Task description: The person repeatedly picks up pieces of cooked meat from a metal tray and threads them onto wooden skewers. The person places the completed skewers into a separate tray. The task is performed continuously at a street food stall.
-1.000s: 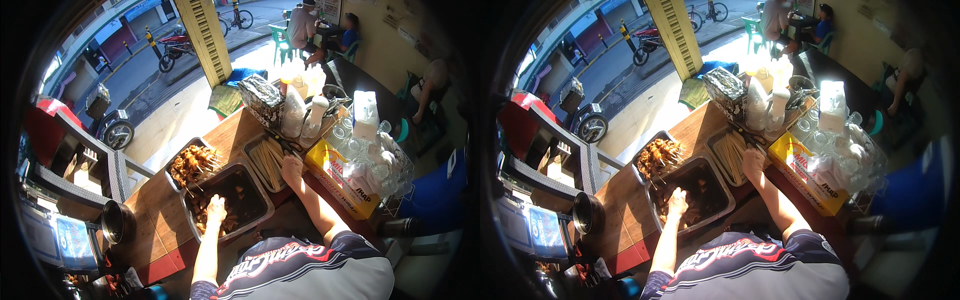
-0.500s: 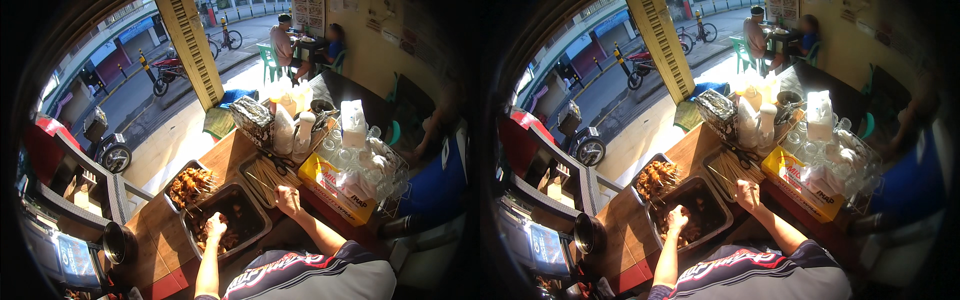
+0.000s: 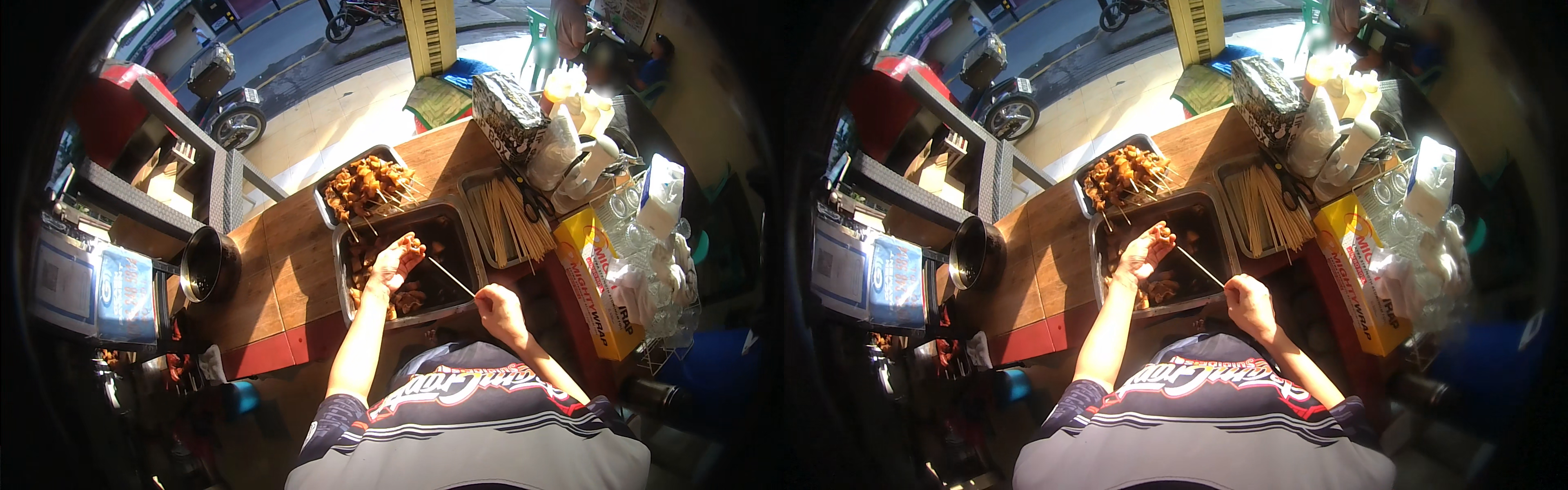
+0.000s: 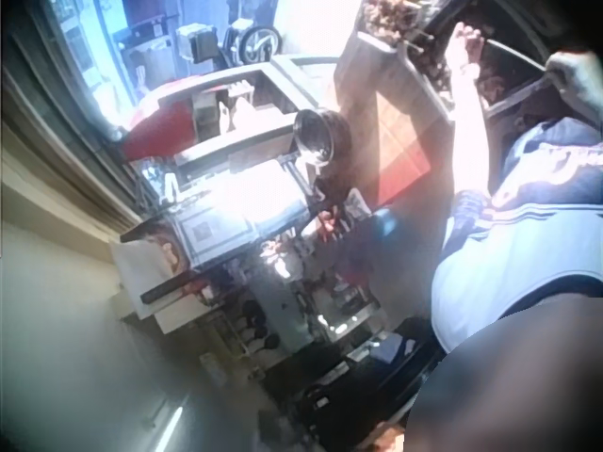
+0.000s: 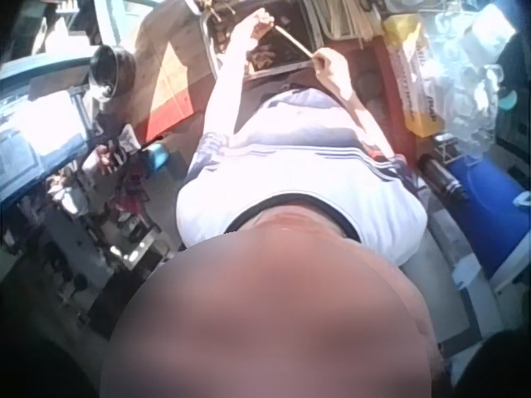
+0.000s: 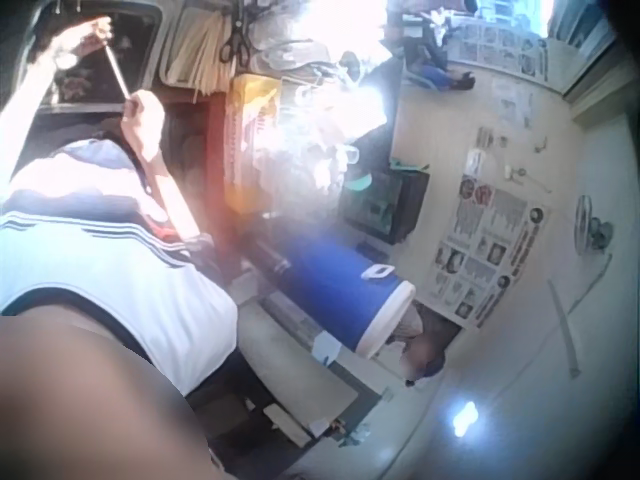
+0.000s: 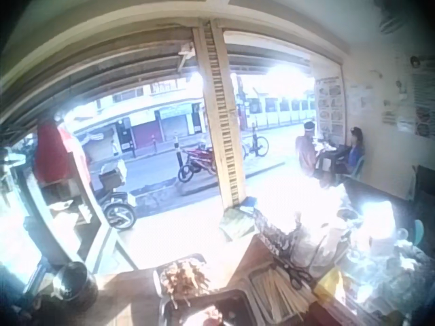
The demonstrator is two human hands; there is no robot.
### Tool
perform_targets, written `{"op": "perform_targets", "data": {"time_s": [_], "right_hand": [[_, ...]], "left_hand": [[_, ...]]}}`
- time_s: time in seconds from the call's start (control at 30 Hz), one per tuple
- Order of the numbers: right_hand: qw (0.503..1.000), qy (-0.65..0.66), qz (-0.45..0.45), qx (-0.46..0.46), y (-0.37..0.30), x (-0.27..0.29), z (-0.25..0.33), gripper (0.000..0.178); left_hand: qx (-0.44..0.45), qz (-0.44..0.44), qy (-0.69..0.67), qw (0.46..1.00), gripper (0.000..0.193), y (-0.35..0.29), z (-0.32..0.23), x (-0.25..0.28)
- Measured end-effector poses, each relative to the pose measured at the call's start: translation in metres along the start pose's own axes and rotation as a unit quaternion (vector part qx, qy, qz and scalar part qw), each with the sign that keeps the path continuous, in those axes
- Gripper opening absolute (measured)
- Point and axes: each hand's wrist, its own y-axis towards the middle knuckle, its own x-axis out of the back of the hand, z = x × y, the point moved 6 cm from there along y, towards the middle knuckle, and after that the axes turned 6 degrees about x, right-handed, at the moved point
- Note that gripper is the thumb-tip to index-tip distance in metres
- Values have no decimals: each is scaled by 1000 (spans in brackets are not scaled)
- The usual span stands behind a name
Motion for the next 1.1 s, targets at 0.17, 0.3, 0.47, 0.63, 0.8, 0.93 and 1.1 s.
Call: {"op": "perform_targets", "data": {"time_s": [0.17, 0.3, 0.47, 0.63, 0.8, 0.93, 1.1], "right_hand": [[1000, 15, 0, 6, 5, -4, 10, 5], [1000, 11, 3, 7, 10, -7, 15, 5], [1000, 15, 15, 6, 13, -10, 17, 5], [999, 24, 1, -32, 13, -15, 14, 7], [1000, 19, -16, -18, 15, -19, 19, 7], [1000, 18, -13, -21, 21, -21, 19, 6], [994, 63, 27, -81, 28, -28, 14, 5]], "left_hand": [[-13, -39, 9, 999, 31, -4, 3, -5], [-53, -43, 45, 997, 31, -11, 1, -15], [-66, -28, 55, 996, 31, -14, 1, -24], [-56, -60, -3, 997, 23, -12, 10, -21], [-43, -65, -77, 994, 12, -13, 22, -25], [-28, -62, -84, 994, 9, -15, 27, -31], [-11, -63, -72, 995, 11, -17, 29, -33]]}}
